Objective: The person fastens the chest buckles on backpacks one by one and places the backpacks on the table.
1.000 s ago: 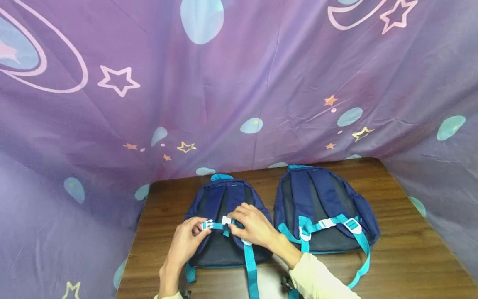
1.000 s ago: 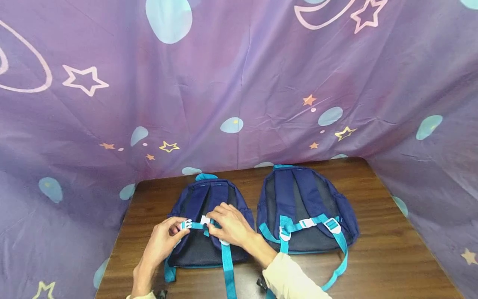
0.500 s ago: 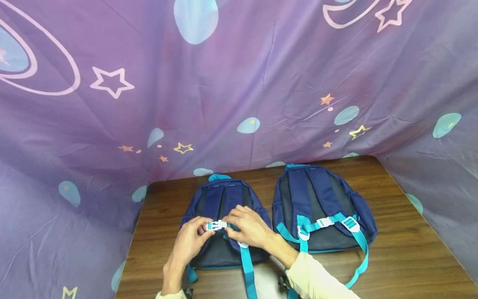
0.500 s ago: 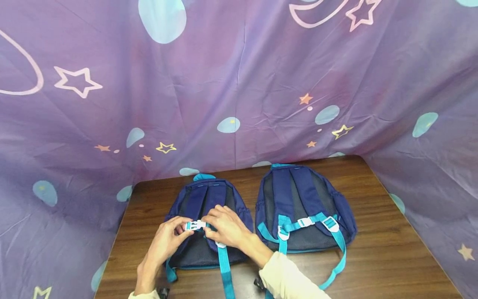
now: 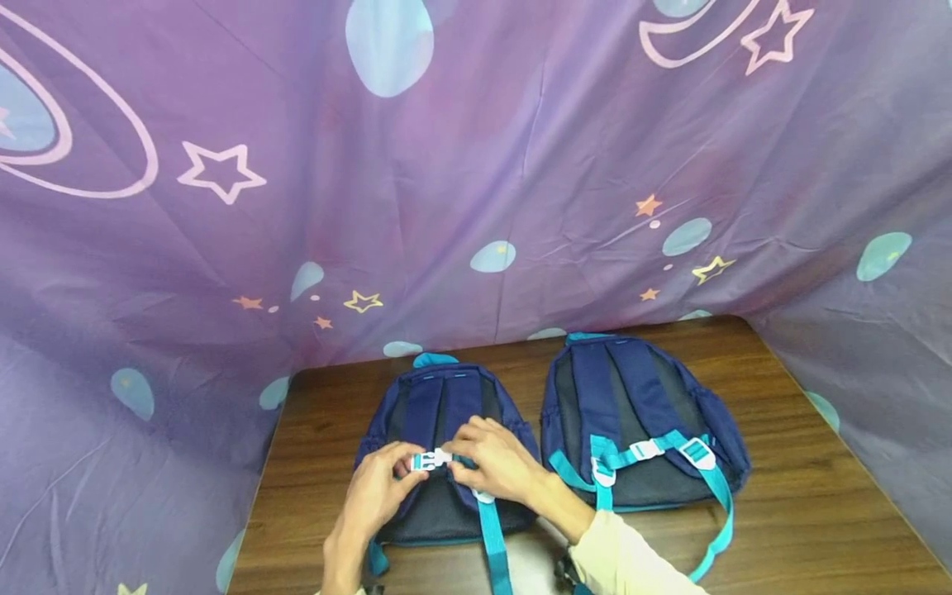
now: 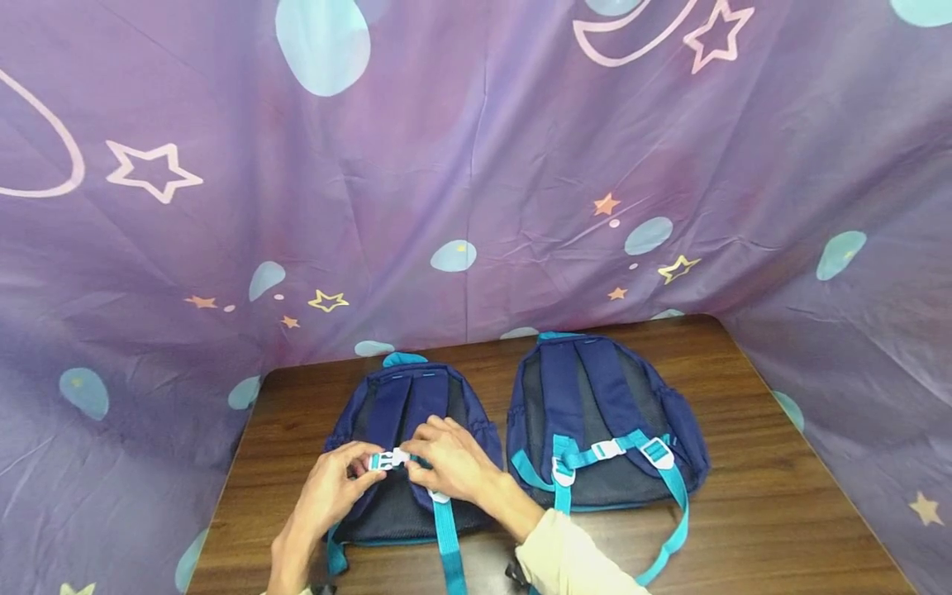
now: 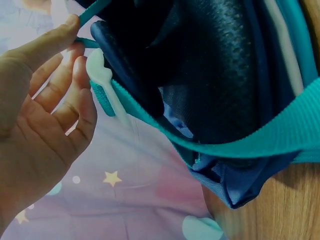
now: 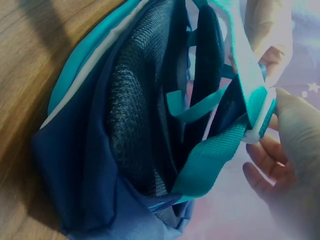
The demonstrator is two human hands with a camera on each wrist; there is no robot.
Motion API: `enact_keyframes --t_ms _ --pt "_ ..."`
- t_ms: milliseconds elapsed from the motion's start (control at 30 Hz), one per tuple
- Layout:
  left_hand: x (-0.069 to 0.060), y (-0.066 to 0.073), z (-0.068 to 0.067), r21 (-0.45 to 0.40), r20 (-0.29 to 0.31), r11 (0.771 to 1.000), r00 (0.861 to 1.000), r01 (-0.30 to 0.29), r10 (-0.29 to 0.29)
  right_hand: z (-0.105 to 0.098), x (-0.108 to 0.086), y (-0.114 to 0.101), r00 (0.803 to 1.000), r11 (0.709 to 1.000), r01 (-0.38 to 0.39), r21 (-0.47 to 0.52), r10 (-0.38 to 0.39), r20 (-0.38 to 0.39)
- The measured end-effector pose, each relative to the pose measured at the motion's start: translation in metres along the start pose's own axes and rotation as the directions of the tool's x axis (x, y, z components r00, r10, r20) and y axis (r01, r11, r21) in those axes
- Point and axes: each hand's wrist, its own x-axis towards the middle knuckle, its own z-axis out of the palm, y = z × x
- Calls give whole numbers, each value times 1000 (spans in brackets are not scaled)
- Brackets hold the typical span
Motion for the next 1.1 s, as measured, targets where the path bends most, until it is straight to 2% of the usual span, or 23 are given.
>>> enact_keyframes --t_ms 133,267,367,467,567,667,867,967,1100 --pt "-2 -3 3 -29 5 999 999 -34 34 0 -1 1 999 998 48 51 -49 14" --pt "-5 -5 5 -60 28 998 999 -25 26 1 -3 0 997 993 69 93 -72 27" --pt "-6 -5 5 -54 33 999 999 -7 9 2 -6 -2 997 993 56 106 -61 42" --pt "-6 -5 4 -52 43 999 999 -15 17 3 -8 -3 998 994 37 104 -42 46" --pt "-5 -5 1 -62 63 998 998 -23 27 3 -7 -2 999 993 34 111 -38 36" --pt "-4 -5 0 -61 66 998 998 -9 13 5 -5 -2 998 991 50 126 -55 38" --pt "-2 -5 2 -37 23 999 999 -22 23 2 -3 -1 998 989 54 139 -57 12" --pt "-2 -3 4 -25 -1 1000 1000 -10 10 2 -4 -1 999 990 42 137 -45 16" --pt "-3 -1 6 -33 14 999 1000 21 -21 3 -7 -3 1000 992 -13 125 11 12"
